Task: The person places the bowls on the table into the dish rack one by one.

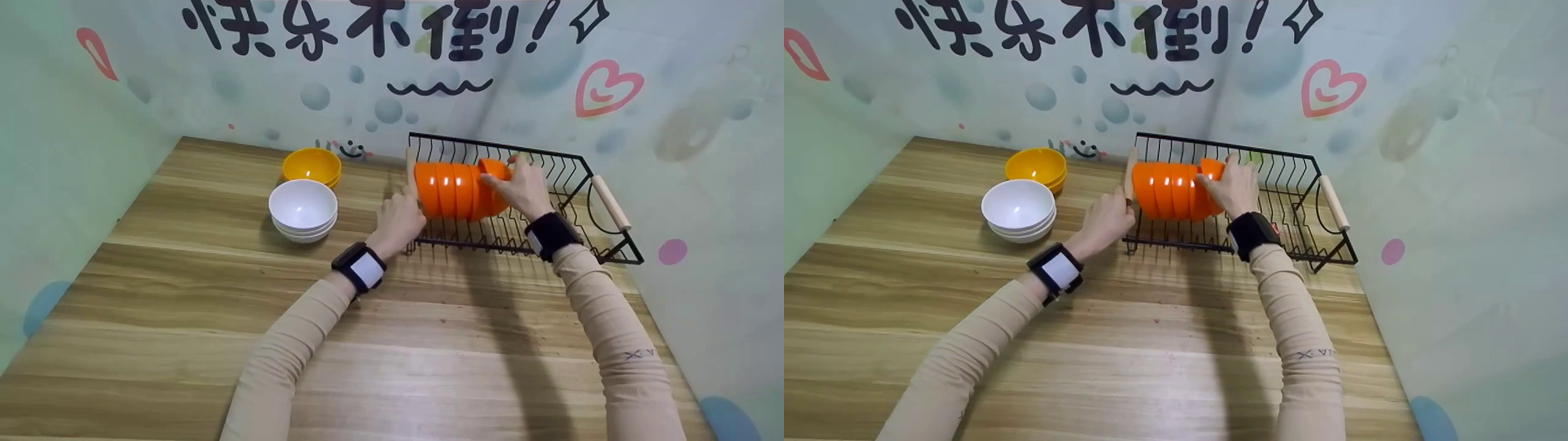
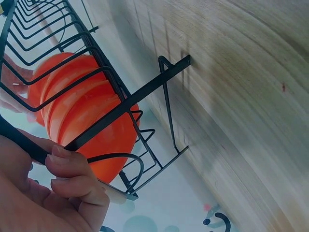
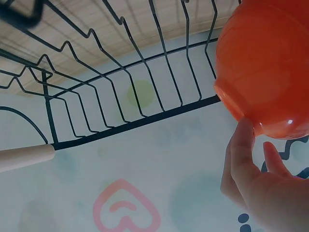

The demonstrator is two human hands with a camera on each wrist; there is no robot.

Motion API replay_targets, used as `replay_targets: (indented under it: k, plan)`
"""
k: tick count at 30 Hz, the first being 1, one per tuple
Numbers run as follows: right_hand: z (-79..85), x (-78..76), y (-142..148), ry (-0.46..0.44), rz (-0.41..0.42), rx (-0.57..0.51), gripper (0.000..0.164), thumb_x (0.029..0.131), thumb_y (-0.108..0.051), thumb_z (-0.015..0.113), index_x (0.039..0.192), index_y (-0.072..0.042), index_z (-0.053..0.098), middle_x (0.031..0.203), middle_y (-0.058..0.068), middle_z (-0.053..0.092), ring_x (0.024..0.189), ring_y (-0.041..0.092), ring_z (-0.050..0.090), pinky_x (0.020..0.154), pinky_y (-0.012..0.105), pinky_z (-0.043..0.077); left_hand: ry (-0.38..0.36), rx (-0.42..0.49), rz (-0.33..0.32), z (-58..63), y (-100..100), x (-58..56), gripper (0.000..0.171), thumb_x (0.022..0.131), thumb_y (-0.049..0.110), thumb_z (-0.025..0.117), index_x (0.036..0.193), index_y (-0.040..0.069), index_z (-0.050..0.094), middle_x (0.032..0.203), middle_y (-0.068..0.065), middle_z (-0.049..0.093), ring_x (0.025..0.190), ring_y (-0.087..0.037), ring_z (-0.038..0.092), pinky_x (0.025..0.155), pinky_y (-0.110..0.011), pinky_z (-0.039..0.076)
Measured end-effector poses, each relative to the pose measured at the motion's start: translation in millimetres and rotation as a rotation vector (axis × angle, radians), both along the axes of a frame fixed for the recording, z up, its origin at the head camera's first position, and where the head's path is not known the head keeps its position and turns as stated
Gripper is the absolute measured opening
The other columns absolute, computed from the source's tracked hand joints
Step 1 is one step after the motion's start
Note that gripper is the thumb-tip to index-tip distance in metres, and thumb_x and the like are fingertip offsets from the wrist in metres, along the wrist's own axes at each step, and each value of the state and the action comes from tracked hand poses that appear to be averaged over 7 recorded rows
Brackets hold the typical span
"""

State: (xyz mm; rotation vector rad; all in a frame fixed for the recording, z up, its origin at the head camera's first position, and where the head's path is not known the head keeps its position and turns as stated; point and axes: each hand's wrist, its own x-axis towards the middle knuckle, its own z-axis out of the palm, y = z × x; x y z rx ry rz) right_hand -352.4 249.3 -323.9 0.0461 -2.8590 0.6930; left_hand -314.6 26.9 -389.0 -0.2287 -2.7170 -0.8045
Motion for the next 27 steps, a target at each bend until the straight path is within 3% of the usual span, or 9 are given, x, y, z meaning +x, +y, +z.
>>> replay_targets:
  k: [7,13,18,27]
  plan:
    - [-0.9,-2.2,-2.1,-0.057,0.017,0.018,0.079,0.084,-0.059,0.059,0.131,0.001,0.038,0.115,0.027,0.048,0.103,0.035,0.046,0.088,0.049,0.047,-0.009,-0.001,-0.008,0.7,-0.9,-1.2,0.03,0.086,0.012,0.054,0.113,-0.002,0.05,0.09,-0.017,0.067,0.077,-0.033,0.066,0.065,-0.042,0.054]
    - [-1.8,-4.5,-2.1,-0.071,0.026,0.004,0.077,0.085,-0.058,0.058,0.13,0.002,0.039,0.103,0.021,0.051,0.093,0.03,0.05,0.081,0.042,0.048,-0.015,0.007,-0.005,1.2,-1.4,-3.9,0.038,0.086,0.012,0.055,0.12,-0.004,0.049,0.091,-0.017,0.067,0.077,-0.032,0.067,0.066,-0.042,0.054]
    - [-3.1,-6.2,-2.2,-0.083,0.026,0.007,0.078,0.086,-0.058,0.056,0.132,0.002,0.038,0.102,0.02,0.051,0.091,0.029,0.049,0.079,0.04,0.046,-0.005,0.016,-0.014,0.4,-2.3,-4.9,0.031,0.086,0.011,0.053,0.114,-0.002,0.051,0.092,-0.017,0.066,0.077,-0.033,0.066,0.066,-0.042,0.054]
    - [-1.3,-7.0,-2.9,-0.12,0.031,0.025,0.08,0.088,-0.057,0.054,0.137,0.002,0.035,0.119,0.028,0.052,0.108,0.037,0.052,0.093,0.049,0.046,-0.013,0.03,-0.018,0.1,-3.9,-6.9,0.027,0.086,0.011,0.054,0.111,-0.001,0.052,0.092,-0.017,0.065,0.078,-0.033,0.066,0.066,-0.043,0.053]
